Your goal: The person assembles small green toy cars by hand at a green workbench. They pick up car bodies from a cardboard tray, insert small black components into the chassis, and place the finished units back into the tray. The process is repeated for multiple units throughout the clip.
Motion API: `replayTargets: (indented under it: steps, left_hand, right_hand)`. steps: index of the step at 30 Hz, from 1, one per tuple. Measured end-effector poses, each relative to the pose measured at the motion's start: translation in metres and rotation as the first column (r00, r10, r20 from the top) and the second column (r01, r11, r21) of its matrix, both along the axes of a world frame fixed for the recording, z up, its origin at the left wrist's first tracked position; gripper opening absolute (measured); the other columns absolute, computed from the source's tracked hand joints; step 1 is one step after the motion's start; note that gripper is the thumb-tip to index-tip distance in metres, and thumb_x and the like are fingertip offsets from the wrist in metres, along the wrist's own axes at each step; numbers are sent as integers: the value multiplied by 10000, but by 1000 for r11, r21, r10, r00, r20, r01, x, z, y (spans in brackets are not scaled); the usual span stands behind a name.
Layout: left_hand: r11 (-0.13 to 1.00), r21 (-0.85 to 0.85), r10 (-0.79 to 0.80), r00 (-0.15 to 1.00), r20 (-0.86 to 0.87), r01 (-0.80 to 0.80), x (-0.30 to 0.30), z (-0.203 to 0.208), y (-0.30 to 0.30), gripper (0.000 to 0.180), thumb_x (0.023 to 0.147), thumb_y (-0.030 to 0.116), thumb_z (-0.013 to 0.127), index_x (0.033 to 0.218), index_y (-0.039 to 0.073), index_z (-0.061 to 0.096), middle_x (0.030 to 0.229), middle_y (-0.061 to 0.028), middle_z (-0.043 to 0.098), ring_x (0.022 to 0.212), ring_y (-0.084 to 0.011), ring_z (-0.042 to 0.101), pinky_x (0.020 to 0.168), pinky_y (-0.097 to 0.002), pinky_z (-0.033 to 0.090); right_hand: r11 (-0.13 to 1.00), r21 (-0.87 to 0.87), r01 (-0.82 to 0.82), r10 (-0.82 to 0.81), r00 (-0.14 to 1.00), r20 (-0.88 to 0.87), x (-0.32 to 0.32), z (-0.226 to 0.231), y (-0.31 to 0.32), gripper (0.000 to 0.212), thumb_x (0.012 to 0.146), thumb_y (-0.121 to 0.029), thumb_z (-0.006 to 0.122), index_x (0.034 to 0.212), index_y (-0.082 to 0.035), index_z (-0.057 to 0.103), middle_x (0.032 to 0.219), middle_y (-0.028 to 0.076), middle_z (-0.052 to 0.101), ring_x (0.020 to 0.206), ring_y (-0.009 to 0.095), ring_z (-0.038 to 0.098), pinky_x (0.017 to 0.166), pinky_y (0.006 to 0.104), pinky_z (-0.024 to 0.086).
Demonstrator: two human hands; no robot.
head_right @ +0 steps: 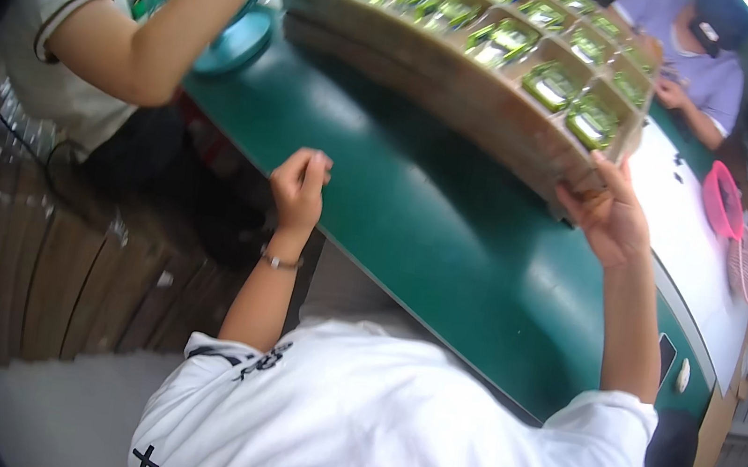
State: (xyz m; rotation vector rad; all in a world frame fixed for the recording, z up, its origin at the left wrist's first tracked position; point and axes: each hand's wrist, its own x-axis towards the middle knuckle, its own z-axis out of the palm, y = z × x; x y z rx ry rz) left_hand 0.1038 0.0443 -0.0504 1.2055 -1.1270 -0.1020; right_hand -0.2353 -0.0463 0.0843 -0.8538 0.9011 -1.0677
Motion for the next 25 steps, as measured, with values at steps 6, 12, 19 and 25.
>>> replayTargets:
  steps: [6,12,19,25]
  left_hand:
    - [983,174,67,998,-5,-65,1,7,0,214,873,150,563,751,-16,620,609,-33,594,568,-65,542,529,-220,416]
    - [955,119,-213,908,-360,271,21,6,5,227,897,217,564,1010,23,596,905,-63,617,832,-109,568,722,-251,463]
    - [925,-33,-178,357,-917,377,143,83,-59,630,843,559,481,1227,70,376,1250,-173,412,1103,-327,471,890,-557,418]
    - [463,-110,-302,40,-952,880,197,96,-128,721,853,613,451,1226,0,385,1104,-283,545,981,-382,578,884,-568,440]
  right_hand:
    - [997,71,-28,28,1000,13,-41,1,-10,440,902,-206,600,1301,-123,435,1265,63,520,1166,206,500,998,389,413]
    - [995,93,36,-35,999,-10,-109,-27,7,401,893,-225,618,1253,-107,487,1172,80,593,1044,205,586,878,367,496]
    - [982,-18,188,-188,955,-228,-246,-34,53,413,898,-335,578,1256,-151,484,1142,78,602,952,219,619,603,319,538]
    - [1000,6,-23,24,975,-223,-300,-21,44,652,838,-395,616,1385,-181,334,1208,83,562,1071,296,568,692,444,563]
